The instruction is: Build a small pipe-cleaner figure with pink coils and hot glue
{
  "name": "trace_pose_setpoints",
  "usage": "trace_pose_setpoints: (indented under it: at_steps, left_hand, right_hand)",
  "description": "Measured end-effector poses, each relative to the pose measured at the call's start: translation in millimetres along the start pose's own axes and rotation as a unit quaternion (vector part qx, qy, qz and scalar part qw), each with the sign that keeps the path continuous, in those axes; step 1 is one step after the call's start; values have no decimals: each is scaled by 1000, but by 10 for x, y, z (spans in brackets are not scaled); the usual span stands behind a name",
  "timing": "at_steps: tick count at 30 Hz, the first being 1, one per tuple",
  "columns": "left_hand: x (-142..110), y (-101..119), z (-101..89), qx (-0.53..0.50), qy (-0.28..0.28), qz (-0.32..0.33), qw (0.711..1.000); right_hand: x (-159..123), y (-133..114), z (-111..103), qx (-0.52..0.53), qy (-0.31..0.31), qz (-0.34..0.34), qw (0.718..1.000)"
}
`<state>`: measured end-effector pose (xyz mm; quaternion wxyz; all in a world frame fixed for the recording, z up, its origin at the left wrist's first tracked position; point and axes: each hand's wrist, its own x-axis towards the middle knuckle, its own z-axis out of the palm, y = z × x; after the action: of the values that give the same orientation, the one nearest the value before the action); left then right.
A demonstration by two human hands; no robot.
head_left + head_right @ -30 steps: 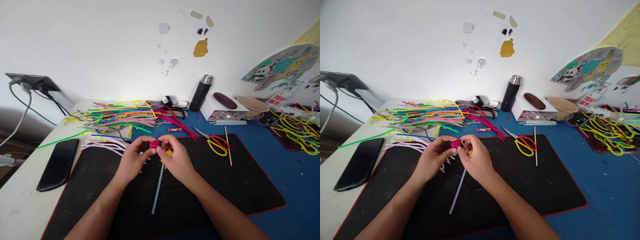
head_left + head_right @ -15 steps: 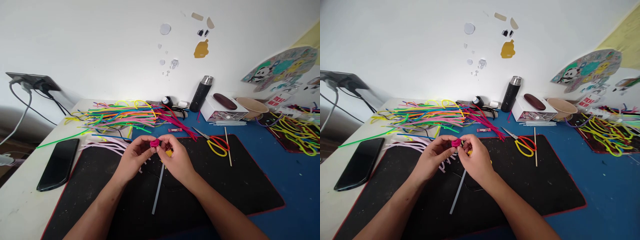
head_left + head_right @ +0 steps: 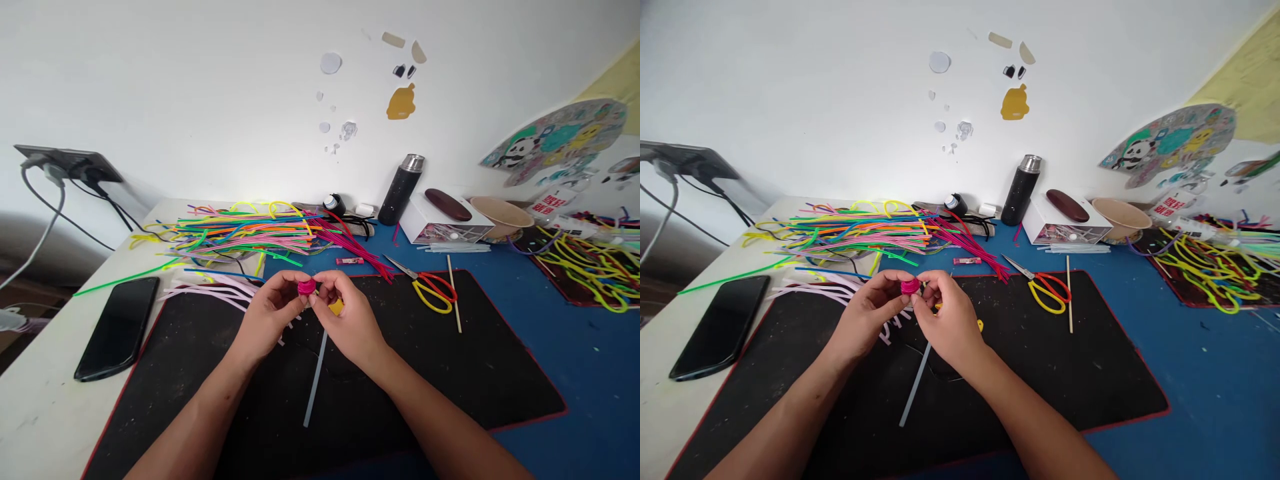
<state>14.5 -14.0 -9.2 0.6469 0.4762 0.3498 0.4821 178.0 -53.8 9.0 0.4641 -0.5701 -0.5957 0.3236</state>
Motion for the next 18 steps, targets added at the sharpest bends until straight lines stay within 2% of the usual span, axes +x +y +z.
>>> trace_pose_setpoints:
  at_steps: [6, 18]
  left_hand:
    - [29, -45, -22, -58, 45, -15, 997]
    - [22, -50, -40, -60, 38, -10, 997]
  right_hand:
    - [-84, 65, -1, 65, 22, -9, 998]
    - [-68, 133, 83, 105, 12, 42, 994]
